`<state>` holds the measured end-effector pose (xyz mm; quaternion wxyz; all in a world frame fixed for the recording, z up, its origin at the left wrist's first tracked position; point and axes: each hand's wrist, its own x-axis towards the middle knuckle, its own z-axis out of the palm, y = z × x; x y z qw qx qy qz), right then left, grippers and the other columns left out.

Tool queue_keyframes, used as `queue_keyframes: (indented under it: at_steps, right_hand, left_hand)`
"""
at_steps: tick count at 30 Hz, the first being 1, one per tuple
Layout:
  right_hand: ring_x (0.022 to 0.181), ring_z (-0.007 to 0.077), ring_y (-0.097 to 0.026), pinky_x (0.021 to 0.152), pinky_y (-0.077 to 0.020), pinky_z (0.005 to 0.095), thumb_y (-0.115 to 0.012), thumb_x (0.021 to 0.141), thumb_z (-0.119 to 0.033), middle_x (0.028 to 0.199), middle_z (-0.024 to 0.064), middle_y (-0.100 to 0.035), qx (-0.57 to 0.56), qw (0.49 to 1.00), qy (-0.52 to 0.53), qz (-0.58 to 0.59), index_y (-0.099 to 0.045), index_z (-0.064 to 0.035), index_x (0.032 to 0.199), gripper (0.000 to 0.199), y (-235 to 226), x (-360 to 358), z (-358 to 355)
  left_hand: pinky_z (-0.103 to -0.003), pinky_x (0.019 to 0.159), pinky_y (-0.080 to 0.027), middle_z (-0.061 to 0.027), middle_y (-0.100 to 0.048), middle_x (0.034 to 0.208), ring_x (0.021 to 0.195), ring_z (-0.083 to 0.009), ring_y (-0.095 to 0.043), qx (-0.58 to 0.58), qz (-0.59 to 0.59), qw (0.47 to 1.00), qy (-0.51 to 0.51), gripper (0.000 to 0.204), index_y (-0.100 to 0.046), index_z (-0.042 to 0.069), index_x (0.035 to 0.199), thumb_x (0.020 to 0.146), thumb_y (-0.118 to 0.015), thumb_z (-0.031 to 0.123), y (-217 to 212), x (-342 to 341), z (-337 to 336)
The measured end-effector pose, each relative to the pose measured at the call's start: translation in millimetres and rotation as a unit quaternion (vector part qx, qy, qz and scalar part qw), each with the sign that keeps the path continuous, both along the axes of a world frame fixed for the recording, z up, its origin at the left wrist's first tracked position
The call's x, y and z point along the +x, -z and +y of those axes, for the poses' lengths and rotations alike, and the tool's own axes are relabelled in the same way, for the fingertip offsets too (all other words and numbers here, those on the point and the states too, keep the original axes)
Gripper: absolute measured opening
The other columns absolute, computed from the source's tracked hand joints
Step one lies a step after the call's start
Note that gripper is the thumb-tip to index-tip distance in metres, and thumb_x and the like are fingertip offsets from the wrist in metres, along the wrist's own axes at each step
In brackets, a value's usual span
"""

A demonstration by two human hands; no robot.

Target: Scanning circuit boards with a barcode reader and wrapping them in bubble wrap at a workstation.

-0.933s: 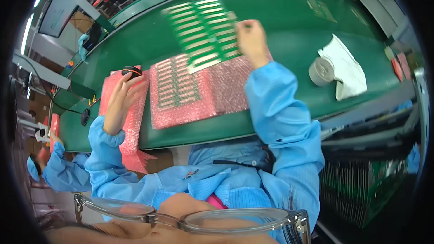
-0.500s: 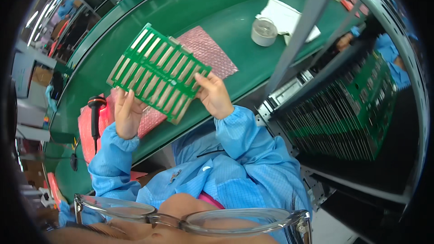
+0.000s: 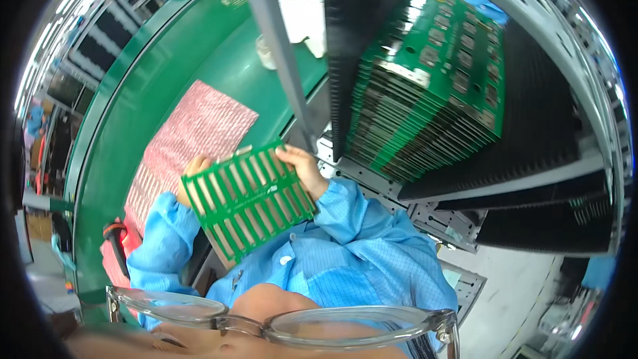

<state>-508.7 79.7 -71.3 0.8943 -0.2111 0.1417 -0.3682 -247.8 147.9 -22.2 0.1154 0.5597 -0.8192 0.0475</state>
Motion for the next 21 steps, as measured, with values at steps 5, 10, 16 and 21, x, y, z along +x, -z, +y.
queue_keyframes:
  at_steps: [5,10,16,21]
  right_hand:
    - [0.076,0.0132,-0.062,0.068,-0.0503,0.0245,-0.046,0.092,-0.017,0.088,0.0066,-0.063,0.017,0.998,0.033,0.049,-0.056,-0.0022,0.101,0.020,3,-10,11]
    - [0.075,0.0120,-0.061,0.067,-0.0504,0.0238,-0.048,0.091,-0.017,0.088,0.0054,-0.063,0.006,0.998,0.033,0.049,-0.057,-0.0022,0.100,0.019,-6,-10,16]
    - [0.074,0.0114,-0.061,0.066,-0.0508,0.0239,-0.047,0.092,-0.017,0.087,0.0051,-0.063,-0.003,0.997,0.040,0.061,-0.057,-0.0029,0.100,0.019,-5,-12,22]
    - [0.076,0.0109,-0.060,0.068,-0.0489,0.0233,-0.046,0.092,-0.017,0.086,0.0042,-0.062,-0.004,0.987,0.107,0.119,-0.056,-0.0024,0.102,0.020,-11,-6,35]
  left_hand:
    - [-0.039,0.069,-0.046,-0.0153,-0.052,0.092,0.084,-0.0339,-0.054,0.024,0.062,0.994,-0.087,0.022,-0.053,0.002,0.095,0.076,-0.056,0.013,10,2,9]
    - [-0.038,0.064,-0.044,-0.0122,-0.053,0.076,0.075,-0.0314,-0.052,0.006,0.027,0.998,-0.049,0.011,-0.057,0.004,0.084,0.075,-0.056,0.011,21,20,9]
    - [-0.036,0.056,-0.045,-0.0171,-0.057,0.073,0.062,-0.0298,-0.057,0.004,0.172,0.971,-0.164,0.006,-0.052,0.000,0.083,0.078,-0.054,0.001,-14,21,-3]
    - [-0.030,0.055,-0.046,-0.0144,-0.059,0.077,0.064,-0.0241,-0.059,-0.031,0.197,0.965,-0.171,0.015,-0.055,0.001,0.090,0.076,-0.060,0.001,-52,16,1]
